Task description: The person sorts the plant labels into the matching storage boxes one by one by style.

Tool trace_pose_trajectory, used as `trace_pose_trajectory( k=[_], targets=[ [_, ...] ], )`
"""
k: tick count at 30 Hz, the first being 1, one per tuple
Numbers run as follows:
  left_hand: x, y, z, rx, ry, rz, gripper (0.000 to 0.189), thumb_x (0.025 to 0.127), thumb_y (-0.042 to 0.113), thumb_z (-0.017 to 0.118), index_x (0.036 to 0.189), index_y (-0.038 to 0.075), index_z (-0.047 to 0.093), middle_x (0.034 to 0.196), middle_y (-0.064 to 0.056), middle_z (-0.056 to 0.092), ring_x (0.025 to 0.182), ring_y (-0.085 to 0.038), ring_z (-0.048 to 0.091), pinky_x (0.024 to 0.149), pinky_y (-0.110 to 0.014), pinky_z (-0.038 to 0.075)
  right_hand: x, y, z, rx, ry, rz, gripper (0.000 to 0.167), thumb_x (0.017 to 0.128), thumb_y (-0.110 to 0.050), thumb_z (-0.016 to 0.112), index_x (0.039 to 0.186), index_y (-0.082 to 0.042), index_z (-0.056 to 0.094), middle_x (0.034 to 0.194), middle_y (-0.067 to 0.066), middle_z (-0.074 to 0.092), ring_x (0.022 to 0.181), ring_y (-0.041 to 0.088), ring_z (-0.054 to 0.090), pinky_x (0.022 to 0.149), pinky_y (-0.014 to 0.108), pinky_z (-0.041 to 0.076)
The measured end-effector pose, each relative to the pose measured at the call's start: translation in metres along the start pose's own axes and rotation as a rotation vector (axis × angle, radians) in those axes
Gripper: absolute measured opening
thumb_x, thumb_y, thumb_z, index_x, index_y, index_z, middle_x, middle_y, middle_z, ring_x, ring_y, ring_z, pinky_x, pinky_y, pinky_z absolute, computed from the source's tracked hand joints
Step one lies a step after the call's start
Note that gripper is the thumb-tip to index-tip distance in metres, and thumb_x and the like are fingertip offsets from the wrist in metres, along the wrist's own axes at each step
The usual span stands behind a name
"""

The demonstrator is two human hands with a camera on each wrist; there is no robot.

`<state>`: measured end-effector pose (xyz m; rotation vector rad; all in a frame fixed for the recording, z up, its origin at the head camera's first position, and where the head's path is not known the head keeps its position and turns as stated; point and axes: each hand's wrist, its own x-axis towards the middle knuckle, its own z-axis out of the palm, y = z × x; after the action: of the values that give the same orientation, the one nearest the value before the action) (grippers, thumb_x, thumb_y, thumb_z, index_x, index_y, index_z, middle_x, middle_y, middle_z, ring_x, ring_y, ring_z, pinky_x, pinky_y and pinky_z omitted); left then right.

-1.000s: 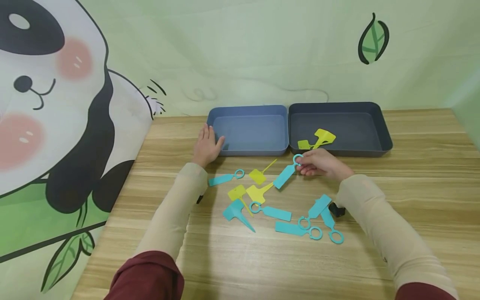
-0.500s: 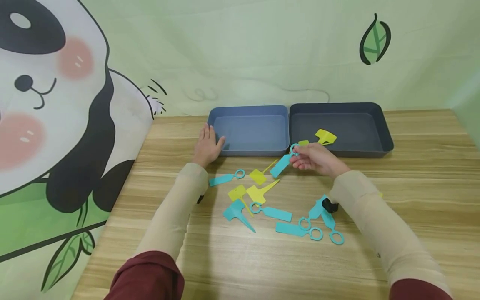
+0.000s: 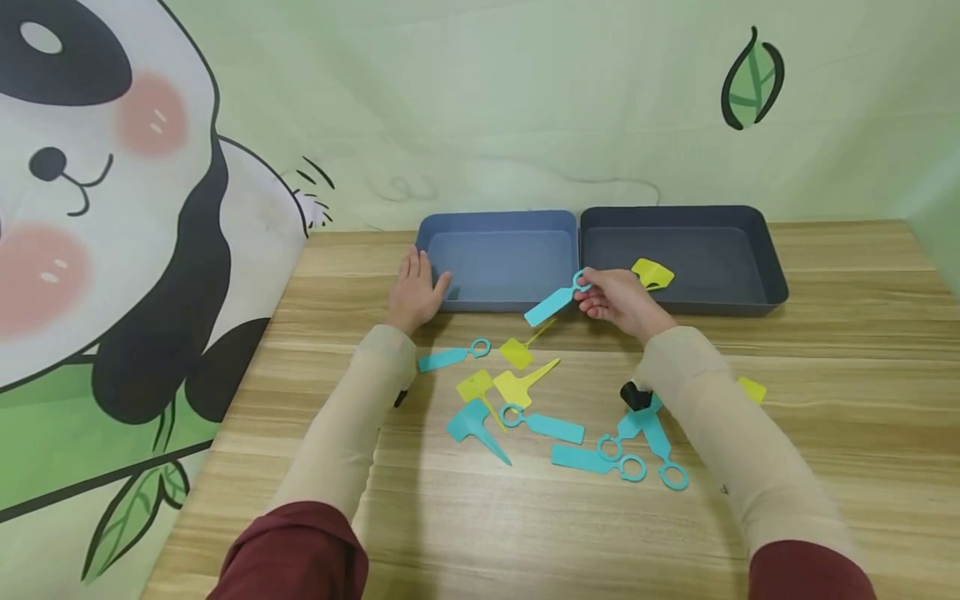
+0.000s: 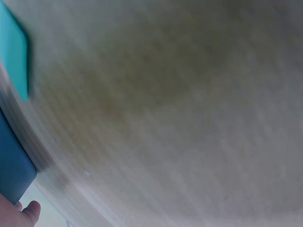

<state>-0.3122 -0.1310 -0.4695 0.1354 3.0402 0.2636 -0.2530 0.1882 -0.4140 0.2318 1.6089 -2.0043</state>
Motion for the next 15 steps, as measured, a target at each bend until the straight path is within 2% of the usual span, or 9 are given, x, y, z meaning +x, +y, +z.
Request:
trace_pose_trajectory(
  k=[5,9,15],
  targets=[
    [0.000,0.000,-0.001,0.000,0.003,0.001,0.072,0.092,0.051,0.015,0.141,-0.002,0.008,0.148,-0.017,0.000,0.137,-0.028,0.004,0.113,-0.033,0.007,0.007,-0.003,0.011,0.038,0.072,-0.007,0.021,0.089,-0.017,0.050,0.075,-0.007,0.063,0.068,0.003,0.064,0.056,0.010,0.058,0.054,0.017,0.049],
    [-0.001,0.000,-0.002,0.006,-0.002,-0.005,0.072,0.092,0.051,0.015,0.141,-0.002,0.007,0.148,-0.017,0.000,0.137,-0.028,0.004,0.113,-0.033,0.007,0.012,-0.006,0.019,0.092,0.115,-0.013,0.017,0.087,-0.015,0.055,0.075,-0.007,0.065,0.069,0.003,0.066,0.060,0.012,0.063,0.058,0.018,0.051],
    [-0.001,0.001,-0.002,0.000,-0.003,-0.010,0.072,0.092,0.051,0.017,0.141,-0.002,0.008,0.148,-0.017,0.001,0.137,-0.028,0.004,0.112,-0.033,0.009,0.020,-0.008,0.027,0.184,0.099,-0.012,0.021,0.090,-0.015,0.048,0.080,-0.005,0.063,0.073,0.006,0.068,0.069,0.015,0.066,0.066,0.022,0.053]
  ],
)
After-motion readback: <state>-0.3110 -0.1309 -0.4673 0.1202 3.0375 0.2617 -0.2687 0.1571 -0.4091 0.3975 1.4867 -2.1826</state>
